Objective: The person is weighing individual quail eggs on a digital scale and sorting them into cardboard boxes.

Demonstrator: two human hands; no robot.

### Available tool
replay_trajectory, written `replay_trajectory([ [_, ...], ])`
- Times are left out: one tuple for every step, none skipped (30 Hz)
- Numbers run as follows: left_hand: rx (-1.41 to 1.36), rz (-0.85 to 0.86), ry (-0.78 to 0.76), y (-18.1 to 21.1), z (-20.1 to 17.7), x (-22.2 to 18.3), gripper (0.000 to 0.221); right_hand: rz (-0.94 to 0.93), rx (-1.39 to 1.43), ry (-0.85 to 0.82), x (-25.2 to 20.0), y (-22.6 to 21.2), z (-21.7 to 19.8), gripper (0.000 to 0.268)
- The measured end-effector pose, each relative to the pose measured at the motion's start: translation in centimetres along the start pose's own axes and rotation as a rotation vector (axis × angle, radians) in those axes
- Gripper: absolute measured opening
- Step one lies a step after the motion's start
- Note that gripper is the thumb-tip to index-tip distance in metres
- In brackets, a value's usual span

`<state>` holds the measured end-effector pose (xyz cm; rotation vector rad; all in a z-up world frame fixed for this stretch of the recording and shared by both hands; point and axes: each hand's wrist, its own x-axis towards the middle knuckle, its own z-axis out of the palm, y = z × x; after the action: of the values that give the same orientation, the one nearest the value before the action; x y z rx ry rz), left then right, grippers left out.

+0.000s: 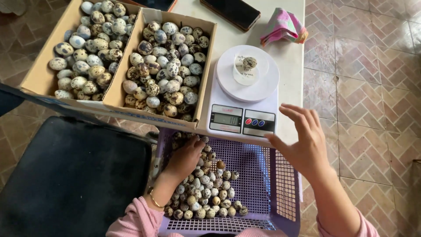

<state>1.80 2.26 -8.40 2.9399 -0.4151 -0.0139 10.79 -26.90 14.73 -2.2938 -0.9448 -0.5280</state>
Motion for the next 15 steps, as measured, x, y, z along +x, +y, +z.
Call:
replay_trajectory([
  [0.000, 0.003, 0.001, 0.3, -0.3, -0.1, 0.024, 0.001, -0.003, 0.001, -0.6, 0.0, 0.2, 0.069],
  [-0.069, -0.057, -0.039, 0.5, -0.6, -0.2, 0.026, 0.028, -0.001, -0.014, -1.2, 0.0, 0.5, 0.077],
  [-0.137, -0.121, -0.077, 0.7, -0.9, -0.3, 0.028, 0.050, 0.004, -0.029, -1.6, 0.0, 0.8, 0.085],
  [-0.136, -0.122, -0.075, 0.7, -1.2, -0.1, 0.028, 0.047, 0.004, -0.028, -1.8, 0.2, 1.2, 0.085],
  [-0.169, -0.125, -0.063, 0.8, -1.4, -0.2, 0.025, 0.078, 0.013, -0.005, -2.1, 0.3, 1.5, 0.088],
  [-0.202, -0.127, -0.051, 0.9, -1.5, -0.3, 0.021, 0.108, 0.022, 0.018, -2.6, 0.4, 2.0, 0.092],
  [-0.205, -0.130, -0.059, 0.9, -1.7, -0.3, 0.021, 0.113, 0.026, 0.011, -2.6, 0.4, 2.0, 0.092],
  [-0.230, -0.132, -0.066, 0.9, -1.8, -0.3, 0.019, 0.118, 0.023, 0.015, -2.7, 0.4, 2.1, 0.093],
  [-0.254, -0.131, -0.072, 0.9, -2.0, -0.2, 0.017, 0.122, 0.018, 0.022, -2.7, 0.4, 2.2, 0.094],
  [-0.256, -0.133, -0.078, 0.9, -1.6, -0.4, 0.017, 0.126, 0.020, 0.018, -2.9, 0.4, 2.2, 0.094],
  [-0.212, -0.121, -0.062, 0.9, -1.3, -0.3, 0.019, 0.143, 0.027, 0.015, -2.9, 0.4, 2.3, 0.094],
  [-0.169, -0.108, -0.046, 0.8, -1.0, -0.2, 0.021, 0.160, 0.033, 0.013, -2.9, 0.4, 2.3, 0.093],
  [-0.172, -0.108, -0.047, 0.9, -1.1, -0.3, 0.021, 0.161, 0.032, 0.010, -2.9, 0.4, 2.2, 0.093],
  [-0.221, -0.116, -0.057, 0.9, -1.2, -0.4, 0.018, 0.181, 0.030, 0.002, -3.0, 0.3, 2.2, 0.093],
  [-0.270, -0.126, -0.064, 0.9, -1.3, -0.6, 0.016, 0.198, 0.030, -0.008, -2.9, 0.2, 2.2, 0.093],
])
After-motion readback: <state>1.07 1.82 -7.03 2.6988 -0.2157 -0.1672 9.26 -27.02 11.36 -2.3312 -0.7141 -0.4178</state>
